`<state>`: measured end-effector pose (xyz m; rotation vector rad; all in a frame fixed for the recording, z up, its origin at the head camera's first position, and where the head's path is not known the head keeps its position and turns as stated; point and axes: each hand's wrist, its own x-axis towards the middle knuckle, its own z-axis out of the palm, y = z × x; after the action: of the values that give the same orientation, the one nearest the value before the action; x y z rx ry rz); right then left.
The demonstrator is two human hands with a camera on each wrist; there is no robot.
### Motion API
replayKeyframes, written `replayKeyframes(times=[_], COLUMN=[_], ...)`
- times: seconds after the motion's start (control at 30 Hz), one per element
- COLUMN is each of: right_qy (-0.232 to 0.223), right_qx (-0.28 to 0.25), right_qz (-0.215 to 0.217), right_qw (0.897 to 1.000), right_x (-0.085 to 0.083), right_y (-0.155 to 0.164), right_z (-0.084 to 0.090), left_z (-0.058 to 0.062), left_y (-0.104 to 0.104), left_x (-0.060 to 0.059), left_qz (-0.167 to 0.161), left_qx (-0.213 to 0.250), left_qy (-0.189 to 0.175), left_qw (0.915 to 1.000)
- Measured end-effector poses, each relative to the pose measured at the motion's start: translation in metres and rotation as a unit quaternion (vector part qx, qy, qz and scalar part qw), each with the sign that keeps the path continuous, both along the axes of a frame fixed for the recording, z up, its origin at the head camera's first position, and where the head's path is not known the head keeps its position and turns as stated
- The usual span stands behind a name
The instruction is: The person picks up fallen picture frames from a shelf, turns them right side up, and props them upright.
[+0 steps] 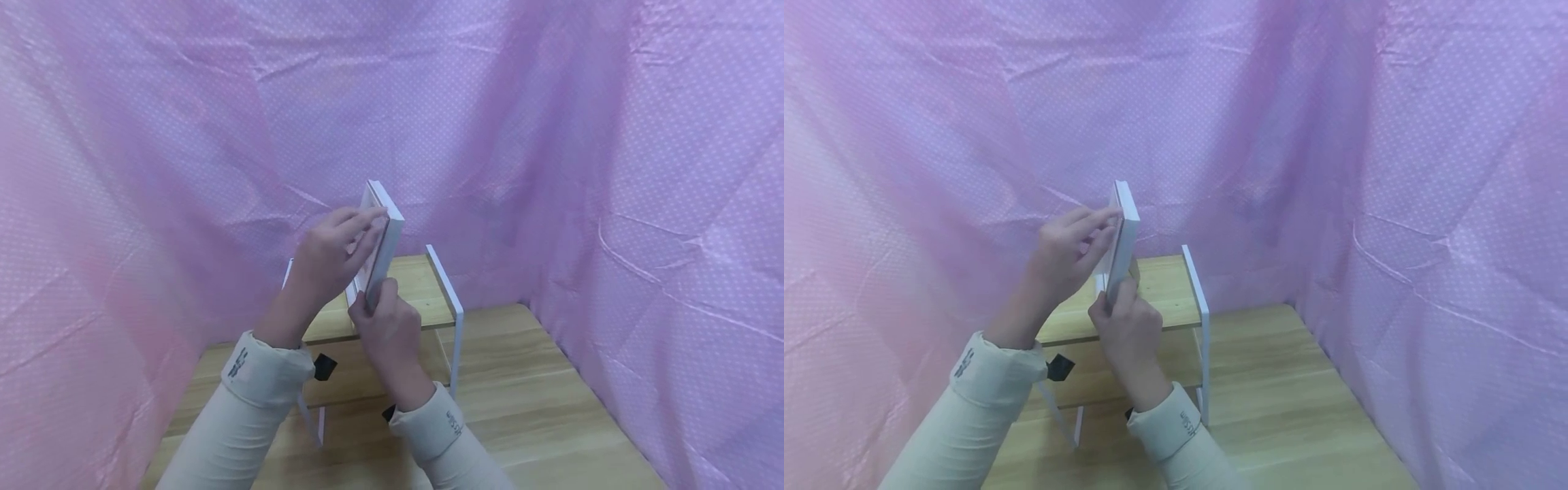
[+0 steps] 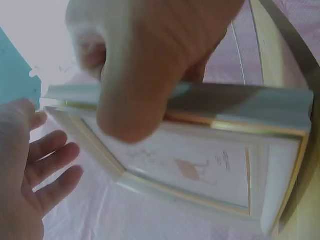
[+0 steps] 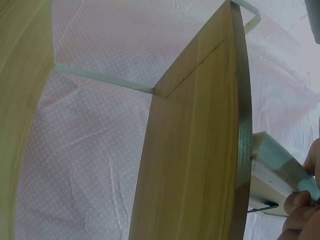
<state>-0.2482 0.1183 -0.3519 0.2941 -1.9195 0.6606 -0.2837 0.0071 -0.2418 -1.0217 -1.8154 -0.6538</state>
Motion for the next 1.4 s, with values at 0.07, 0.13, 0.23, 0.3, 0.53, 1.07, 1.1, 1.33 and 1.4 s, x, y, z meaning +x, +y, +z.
replayKeyframes(times=[0.07, 0.13, 0.23, 0.3, 0.53, 1.07, 1.1, 1.33, 1.4], right_qy=[-0.009, -0.018, -0.028, -0.031, -0.036, -0.042, -0.045, -0.08, -0.086], right_qx=[-0.004, -0.009, -0.012, -0.014, -0.018, -0.021, -0.021, -0.012, -0.004], right_qz=[0.006, 0.012, 0.016, 0.018, 0.027, 0.009, 0.007, 0.013, 0.01], right_qw=[1.0, 1.0, 0.999, 0.999, 0.999, 0.999, 0.999, 0.997, 0.996], right_x=[0.0, 0.0, 0.001, 0.001, 0.001, 0.003, 0.004, 0.004, 0.004], right_y=[0.001, 0.002, 0.003, 0.004, 0.004, 0.006, 0.006, 0.014, 0.017], right_z=[0.001, 0.002, 0.001, 0.0, -0.003, -0.001, -0.001, 0.002, 0.002], left_z=[0.0, 0.0, -0.006, -0.013, -0.036, -0.054, -0.055, -0.057, -0.057], left_y=[-0.004, -0.007, -0.011, -0.014, -0.019, -0.015, -0.015, -0.016, -0.016], left_x=[-0.003, -0.008, -0.019, -0.029, -0.057, -0.057, -0.056, -0.054, -0.053], left_qz=[0.03, 0.082, 0.175, 0.236, 0.256, 0.266, 0.266, 0.291, 0.293], left_qx=[0.015, 0.017, -0.008, -0.042, -0.082, -0.057, -0.053, -0.049, -0.048], left_qy=[-0.015, -0.048, -0.15, -0.213, -0.341, -0.292, -0.291, -0.281, -0.282], left_qw=[0.9993, 0.9954, 0.9732, 0.9472, 0.9007, 0.9169, 0.9174, 0.9133, 0.9125])
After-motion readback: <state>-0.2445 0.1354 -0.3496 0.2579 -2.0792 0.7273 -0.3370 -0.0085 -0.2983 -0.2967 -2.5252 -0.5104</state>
